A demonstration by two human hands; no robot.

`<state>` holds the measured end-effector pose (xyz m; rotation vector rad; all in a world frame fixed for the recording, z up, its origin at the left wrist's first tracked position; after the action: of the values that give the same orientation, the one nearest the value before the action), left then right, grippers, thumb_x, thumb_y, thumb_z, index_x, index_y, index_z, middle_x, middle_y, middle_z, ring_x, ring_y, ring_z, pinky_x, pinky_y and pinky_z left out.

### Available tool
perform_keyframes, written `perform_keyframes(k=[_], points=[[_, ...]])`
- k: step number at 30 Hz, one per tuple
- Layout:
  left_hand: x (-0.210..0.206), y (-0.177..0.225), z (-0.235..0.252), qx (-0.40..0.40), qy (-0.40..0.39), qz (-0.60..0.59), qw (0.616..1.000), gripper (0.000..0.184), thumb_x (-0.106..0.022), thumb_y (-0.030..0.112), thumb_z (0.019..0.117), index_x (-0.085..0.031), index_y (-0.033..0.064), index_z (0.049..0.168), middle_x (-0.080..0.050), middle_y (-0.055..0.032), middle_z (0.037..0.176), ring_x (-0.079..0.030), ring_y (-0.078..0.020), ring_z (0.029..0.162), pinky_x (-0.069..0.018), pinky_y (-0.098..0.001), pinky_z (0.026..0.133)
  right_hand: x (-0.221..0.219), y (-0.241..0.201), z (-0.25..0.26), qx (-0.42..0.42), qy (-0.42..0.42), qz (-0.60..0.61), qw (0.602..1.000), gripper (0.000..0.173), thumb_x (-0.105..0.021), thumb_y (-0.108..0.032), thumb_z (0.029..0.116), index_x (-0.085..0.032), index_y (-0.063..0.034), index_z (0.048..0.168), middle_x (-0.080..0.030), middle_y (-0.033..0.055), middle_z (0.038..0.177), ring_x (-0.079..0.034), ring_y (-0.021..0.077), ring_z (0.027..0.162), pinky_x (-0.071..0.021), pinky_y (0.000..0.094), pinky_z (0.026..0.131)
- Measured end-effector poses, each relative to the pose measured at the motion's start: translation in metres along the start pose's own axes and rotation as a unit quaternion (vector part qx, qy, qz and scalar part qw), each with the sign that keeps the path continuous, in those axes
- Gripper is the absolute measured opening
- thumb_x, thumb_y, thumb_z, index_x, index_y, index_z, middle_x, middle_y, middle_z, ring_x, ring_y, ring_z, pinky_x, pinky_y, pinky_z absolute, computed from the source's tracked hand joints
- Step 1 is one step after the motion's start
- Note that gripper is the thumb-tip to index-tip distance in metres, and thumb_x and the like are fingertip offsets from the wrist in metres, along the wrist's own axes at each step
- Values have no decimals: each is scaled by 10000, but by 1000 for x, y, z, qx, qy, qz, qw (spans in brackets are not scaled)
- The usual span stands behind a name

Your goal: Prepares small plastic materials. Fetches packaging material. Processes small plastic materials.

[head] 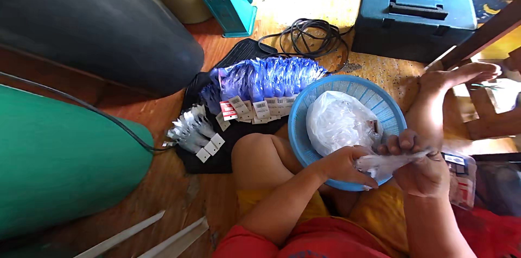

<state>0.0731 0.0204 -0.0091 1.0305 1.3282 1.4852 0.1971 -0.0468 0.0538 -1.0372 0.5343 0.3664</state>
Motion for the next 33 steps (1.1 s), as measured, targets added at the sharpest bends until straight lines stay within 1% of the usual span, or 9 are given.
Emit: perform_keyframes(k=[3, 8, 12, 16, 18, 20, 22, 28, 33], points=[[-2, -11, 1, 24, 10, -16, 1000, 415, -863, 156, 761, -681, -72, 1056, -716, -96, 976, -665, -59, 894, -554, -254, 841, 0, 2, 0, -4, 14, -19, 1000, 108, -696, -229, 969, -777, -182, 1021, -735, -7, 1047, -701, 137, 983, -595, 345, 895], [1, -14, 0, 27, 8, -22, 999, 381, -847, 129, 776, -677, -68, 1054, -720, -72, 951, -664, -32, 880, -554, -233, 828, 6, 4, -2, -18, 43, -18, 999, 123, -689, -234, 973, -781, -162, 1013, -743, 20, 1053, -709, 150, 978, -600, 355, 894], [4, -13, -2, 19, 2, -20, 1000, 327, -765, 100, 833, -663, -77, 1088, -712, -81, 958, -664, -40, 877, -561, -243, 826, 7, 3, -2, -21, 48, -21, 998, 117, -692, -238, 971, -781, -174, 1012, -742, 9, 1044, -708, 143, 970, -601, 348, 894], [10, -15, -3, -2, 7, -4, 1000, 367, -744, 145, 844, -651, -89, 1112, -696, -111, 999, -652, -63, 910, -548, -254, 838, 7, 1, -2, -19, 45, -13, 999, 113, -691, -227, 970, -777, -168, 1013, -740, 12, 1048, -710, 145, 972, -603, 352, 890], [13, -9, -4, -28, 18, 19, 999, 382, -732, 152, 856, -657, -103, 1131, -677, -161, 1111, -641, -106, 1023, -530, -269, 915, 7, -1, -2, -15, 39, -11, 999, 110, -695, -218, 967, -777, -162, 1012, -738, 15, 1044, -709, 149, 967, -604, 359, 886], [17, -1, -3, -57, 36, 49, 997, 338, -725, 151, 861, -681, -106, 1078, -658, -217, 1212, -621, -184, 1161, -499, -321, 1012, 7, -3, -1, -12, 30, -20, 999, 108, -693, -226, 969, -777, -173, 1011, -738, 5, 1043, -708, 145, 966, -603, 359, 887], [20, 5, -3, -61, 47, 80, 994, 313, -727, 153, 879, -706, -91, 1075, -650, -228, 1258, -608, -226, 1216, -482, -350, 1052, 6, -5, -1, -11, 22, -27, 999, 113, -691, -233, 970, -780, -183, 1017, -739, -6, 1040, -707, 140, 971, -599, 358, 894], [28, 8, -6, -82, 64, 116, 988, 350, -758, 182, 903, -701, -74, 1134, -683, -203, 1212, -639, -219, 1183, -500, -350, 1050, 6, -12, -1, -3, 22, -33, 999, 95, -706, -236, 959, -778, -182, 989, -736, -8, 1022, -704, 136, 954, -596, 350, 889], [30, 10, -6, -84, 63, 104, 989, 264, -739, 174, 920, -699, -67, 1017, -697, -179, 1140, -641, -184, 1145, -496, -324, 1025, 6, -16, 0, 7, 11, -44, 999, 95, -702, -240, 963, -777, -184, 980, -735, -14, 1025, -704, 137, 958, -598, 348, 887]])
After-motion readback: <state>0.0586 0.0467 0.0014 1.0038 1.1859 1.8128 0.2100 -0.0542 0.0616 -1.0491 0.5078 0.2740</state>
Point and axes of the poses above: each hand's wrist, its own z-axis towards the middle knuckle, its own x-axis out of the back of the hand, y = z × x, the point moved 5 cm from there along z, towards the middle knuckle
